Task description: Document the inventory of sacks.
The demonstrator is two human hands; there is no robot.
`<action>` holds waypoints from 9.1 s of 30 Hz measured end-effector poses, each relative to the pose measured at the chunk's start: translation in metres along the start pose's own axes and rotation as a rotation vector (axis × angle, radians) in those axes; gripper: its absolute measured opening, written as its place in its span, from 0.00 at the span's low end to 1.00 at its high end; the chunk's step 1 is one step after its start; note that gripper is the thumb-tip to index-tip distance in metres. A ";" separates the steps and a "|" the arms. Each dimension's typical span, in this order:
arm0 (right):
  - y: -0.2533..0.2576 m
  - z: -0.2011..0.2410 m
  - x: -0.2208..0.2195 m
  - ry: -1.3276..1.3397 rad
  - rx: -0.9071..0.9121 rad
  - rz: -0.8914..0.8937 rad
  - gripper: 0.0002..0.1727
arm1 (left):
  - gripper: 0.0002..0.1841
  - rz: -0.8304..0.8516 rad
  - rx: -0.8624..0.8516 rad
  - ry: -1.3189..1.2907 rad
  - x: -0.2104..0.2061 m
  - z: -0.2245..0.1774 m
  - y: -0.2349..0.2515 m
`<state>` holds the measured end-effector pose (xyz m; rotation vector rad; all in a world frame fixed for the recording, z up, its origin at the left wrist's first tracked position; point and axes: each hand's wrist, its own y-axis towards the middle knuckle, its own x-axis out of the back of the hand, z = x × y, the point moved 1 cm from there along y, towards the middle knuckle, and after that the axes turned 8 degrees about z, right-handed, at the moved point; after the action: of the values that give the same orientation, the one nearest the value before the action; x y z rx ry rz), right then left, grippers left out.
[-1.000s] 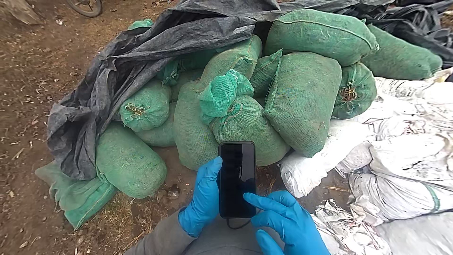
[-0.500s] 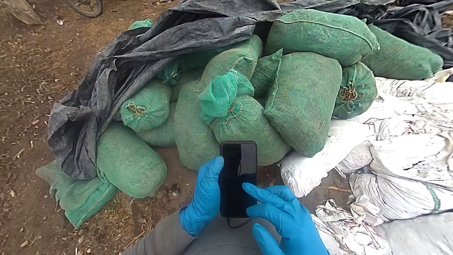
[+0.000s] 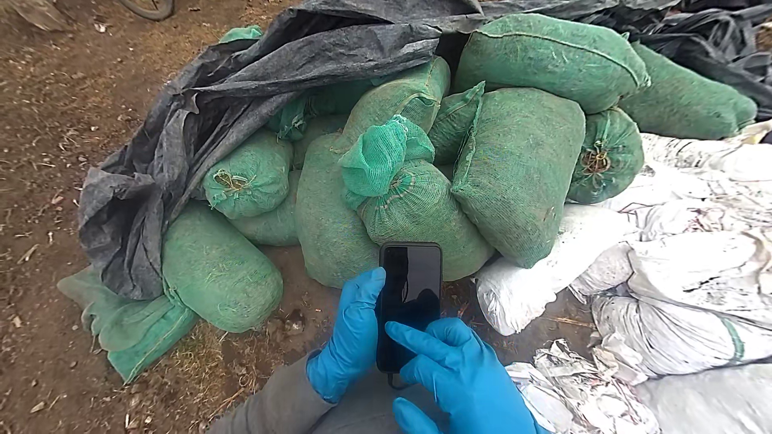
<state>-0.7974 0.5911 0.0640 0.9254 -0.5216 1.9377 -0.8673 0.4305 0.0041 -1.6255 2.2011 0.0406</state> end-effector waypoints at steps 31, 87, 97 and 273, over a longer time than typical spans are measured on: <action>-0.023 -0.018 0.003 0.051 -0.035 -0.141 0.25 | 0.28 -0.048 0.044 -0.057 0.000 -0.002 -0.001; -0.029 -0.022 -0.006 0.220 0.047 -0.152 0.24 | 0.27 -0.062 0.018 -0.051 -0.003 0.004 -0.004; -0.038 -0.035 0.002 0.239 0.039 -0.173 0.24 | 0.27 -0.053 0.040 -0.032 -0.018 0.009 0.004; -0.213 -0.208 0.109 0.295 -0.402 -0.490 0.19 | 0.28 0.162 0.047 -0.015 -0.262 0.072 0.154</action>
<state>-0.7311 0.8972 0.0156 0.4444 -0.4382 1.4194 -0.9244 0.7372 -0.0072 -1.4150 2.2993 0.0464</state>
